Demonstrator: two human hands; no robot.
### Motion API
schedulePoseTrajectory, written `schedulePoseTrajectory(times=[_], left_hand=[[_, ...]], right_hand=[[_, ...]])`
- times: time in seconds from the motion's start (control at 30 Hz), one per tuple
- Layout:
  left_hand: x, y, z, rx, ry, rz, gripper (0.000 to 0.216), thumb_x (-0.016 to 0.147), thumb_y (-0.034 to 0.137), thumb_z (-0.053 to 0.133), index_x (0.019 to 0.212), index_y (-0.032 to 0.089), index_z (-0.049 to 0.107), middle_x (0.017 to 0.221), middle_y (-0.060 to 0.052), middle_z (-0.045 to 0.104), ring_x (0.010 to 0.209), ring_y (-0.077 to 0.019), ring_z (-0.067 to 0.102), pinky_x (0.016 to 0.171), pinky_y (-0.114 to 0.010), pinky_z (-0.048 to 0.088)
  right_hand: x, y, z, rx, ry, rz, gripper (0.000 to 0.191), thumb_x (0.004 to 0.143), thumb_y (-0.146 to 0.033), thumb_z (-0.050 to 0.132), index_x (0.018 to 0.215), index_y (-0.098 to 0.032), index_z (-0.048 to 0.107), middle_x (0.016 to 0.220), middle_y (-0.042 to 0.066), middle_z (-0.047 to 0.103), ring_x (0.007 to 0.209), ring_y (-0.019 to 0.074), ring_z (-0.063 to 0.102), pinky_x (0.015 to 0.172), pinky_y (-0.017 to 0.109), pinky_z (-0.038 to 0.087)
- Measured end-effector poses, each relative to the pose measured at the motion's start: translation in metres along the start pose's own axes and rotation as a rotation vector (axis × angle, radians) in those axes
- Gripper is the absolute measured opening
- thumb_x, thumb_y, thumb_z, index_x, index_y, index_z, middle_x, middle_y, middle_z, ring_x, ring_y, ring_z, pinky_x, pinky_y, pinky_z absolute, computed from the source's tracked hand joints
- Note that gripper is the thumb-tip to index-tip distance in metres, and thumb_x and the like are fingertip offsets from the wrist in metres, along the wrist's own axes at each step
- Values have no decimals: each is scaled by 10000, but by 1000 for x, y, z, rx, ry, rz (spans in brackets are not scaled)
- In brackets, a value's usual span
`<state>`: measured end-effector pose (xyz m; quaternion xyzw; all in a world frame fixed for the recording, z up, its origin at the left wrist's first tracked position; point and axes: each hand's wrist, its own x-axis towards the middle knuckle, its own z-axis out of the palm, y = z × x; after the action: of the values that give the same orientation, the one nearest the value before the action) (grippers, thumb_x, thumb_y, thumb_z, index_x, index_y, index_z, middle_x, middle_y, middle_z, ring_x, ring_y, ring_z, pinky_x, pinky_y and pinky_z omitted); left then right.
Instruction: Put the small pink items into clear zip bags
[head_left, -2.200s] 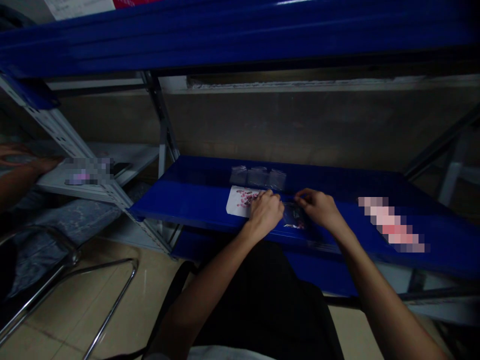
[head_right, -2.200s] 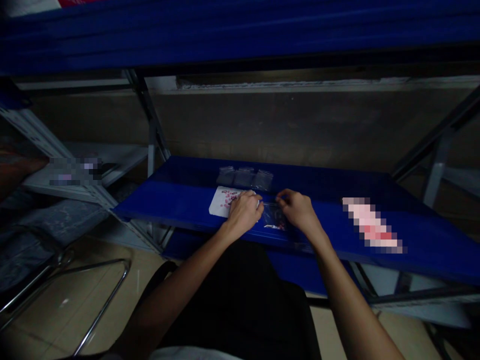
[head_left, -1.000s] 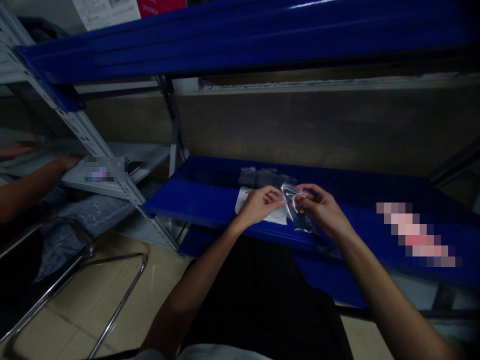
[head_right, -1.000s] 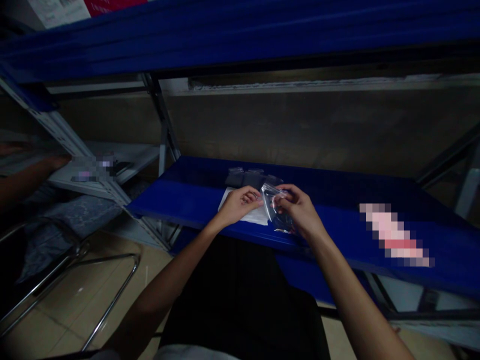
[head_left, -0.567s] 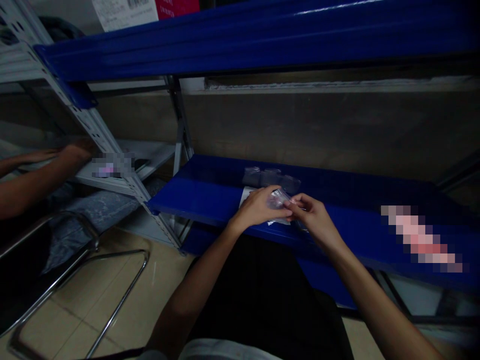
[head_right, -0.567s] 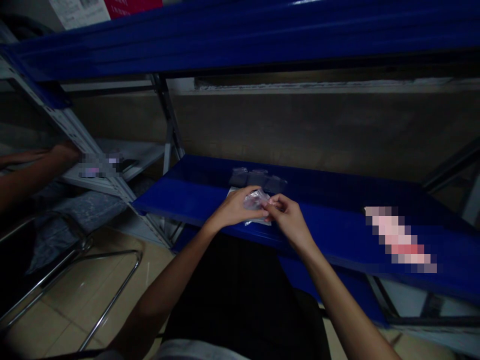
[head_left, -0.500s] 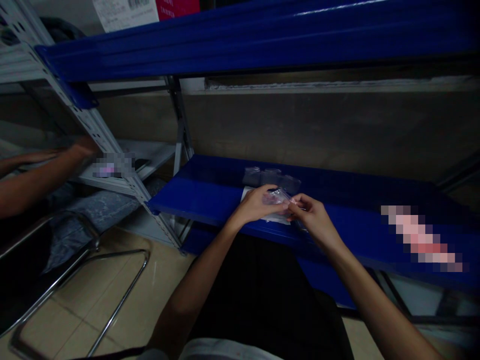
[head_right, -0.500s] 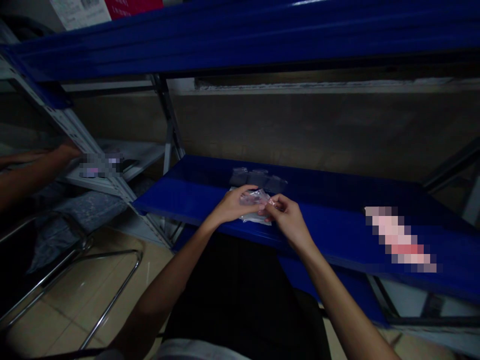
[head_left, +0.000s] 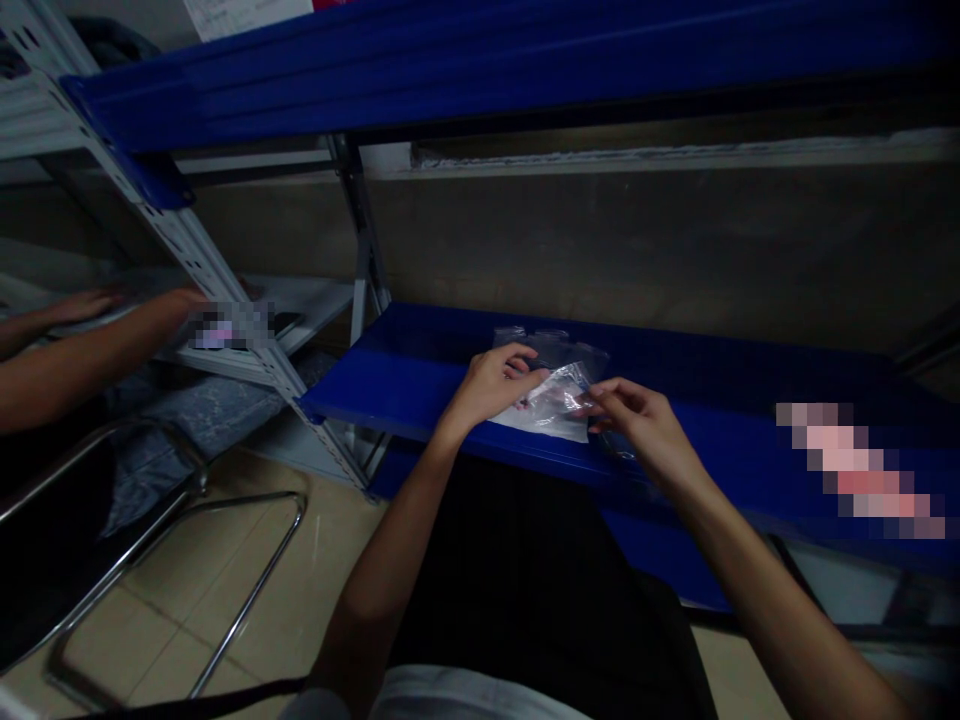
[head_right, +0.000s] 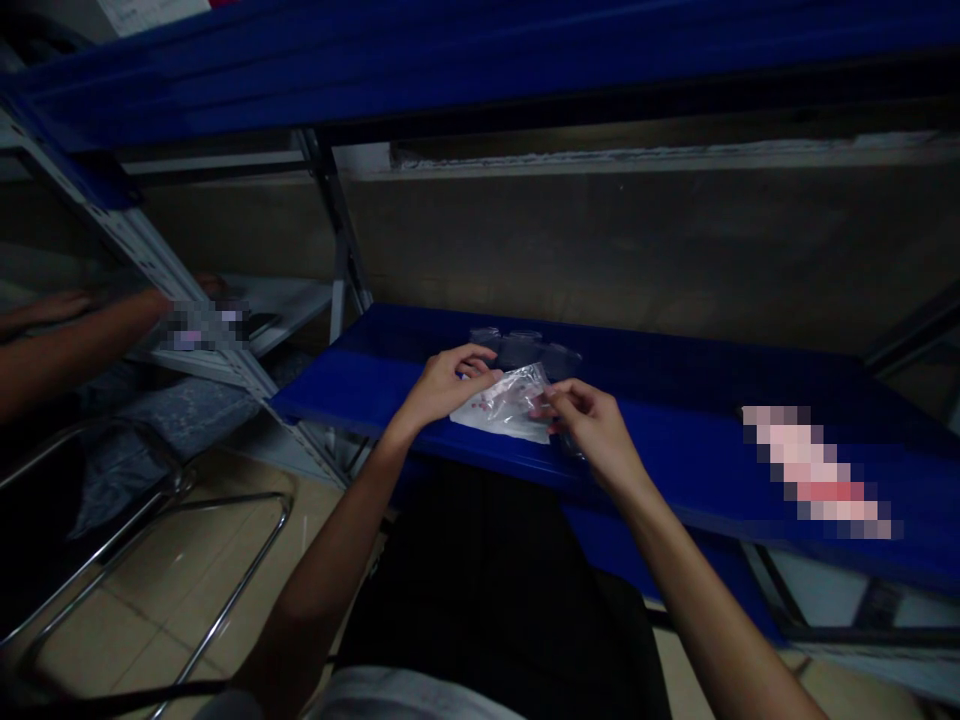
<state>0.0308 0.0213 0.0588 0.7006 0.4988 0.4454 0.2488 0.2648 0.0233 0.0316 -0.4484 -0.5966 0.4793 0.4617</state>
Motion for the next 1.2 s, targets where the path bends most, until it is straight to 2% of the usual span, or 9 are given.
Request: schedulePoseTrajectory(times=[0.1,0.17,0.27,0.43,0.67,0.83,0.9,1.03,1.2], left_hand=[[-9,13,1,246,-51,122,615,797,562,774,1287,210,653,1212,-115,693,1108,-272,650,993,-423,511],[-14,21,4,413,-90,153,811,747,639,781,1413,229,563,1354,-135,623,1247,-351,576,1066,-506,443],[-17,29,9,527,-169,144,950,738,655,776,1514,216,448,1419,-159,570,1299,-398,533,1083,-554,397],[-14,22,18,492,-204,139,798,816,572,738,1479,206,487,1420,-155,574,1305,-371,547,1091,-520,405],[-11,8,23,422,-168,168,671,830,543,736,1381,192,588,1297,-138,632,1165,-317,633,1010,-432,489],[-9,0,20,422,-132,158,641,812,539,752,1331,187,619,1243,-131,652,1137,-298,643,989,-409,512],[-8,-5,15,425,-99,140,640,808,525,757,1335,189,617,1248,-127,655,1168,-297,632,1014,-410,507],[-6,-16,3,416,-36,122,656,783,528,776,1322,182,633,1212,-117,673,1167,-291,637,1038,-409,505],[-5,-25,-5,386,-12,123,643,787,516,782,1316,179,640,1252,-119,667,1234,-292,610,1097,-416,475]], right_hand=[[-3,-3,7,-20,-54,-16,371,802,-602,751,873,-240,725,930,86,757,861,258,724,635,311,556],[-4,-4,11,-46,-73,-38,387,795,-615,748,879,-237,746,934,84,761,823,244,701,639,318,550],[-4,-2,16,-62,-89,-50,399,778,-616,757,893,-233,760,916,74,761,763,221,666,638,320,540],[-4,0,17,-71,-119,-39,402,778,-607,758,919,-230,765,906,70,756,771,221,659,648,320,549],[-5,0,20,-48,-132,-37,387,768,-603,770,902,-241,742,912,67,737,775,219,646,628,316,549],[0,6,16,-74,-91,-58,403,825,-603,710,1039,-262,693,932,67,746,761,232,671,581,309,517],[6,13,9,-198,-61,-115,346,882,-562,657,1056,-265,694,937,70,751,800,247,683,619,322,514],[25,35,-6,-597,-24,-341,204,926,-379,592,985,-249,738,970,90,740,905,276,675,807,386,511],[45,60,-6,-816,-104,-458,244,942,-301,556,1035,-226,768,1013,131,684,931,286,640,871,415,504]])
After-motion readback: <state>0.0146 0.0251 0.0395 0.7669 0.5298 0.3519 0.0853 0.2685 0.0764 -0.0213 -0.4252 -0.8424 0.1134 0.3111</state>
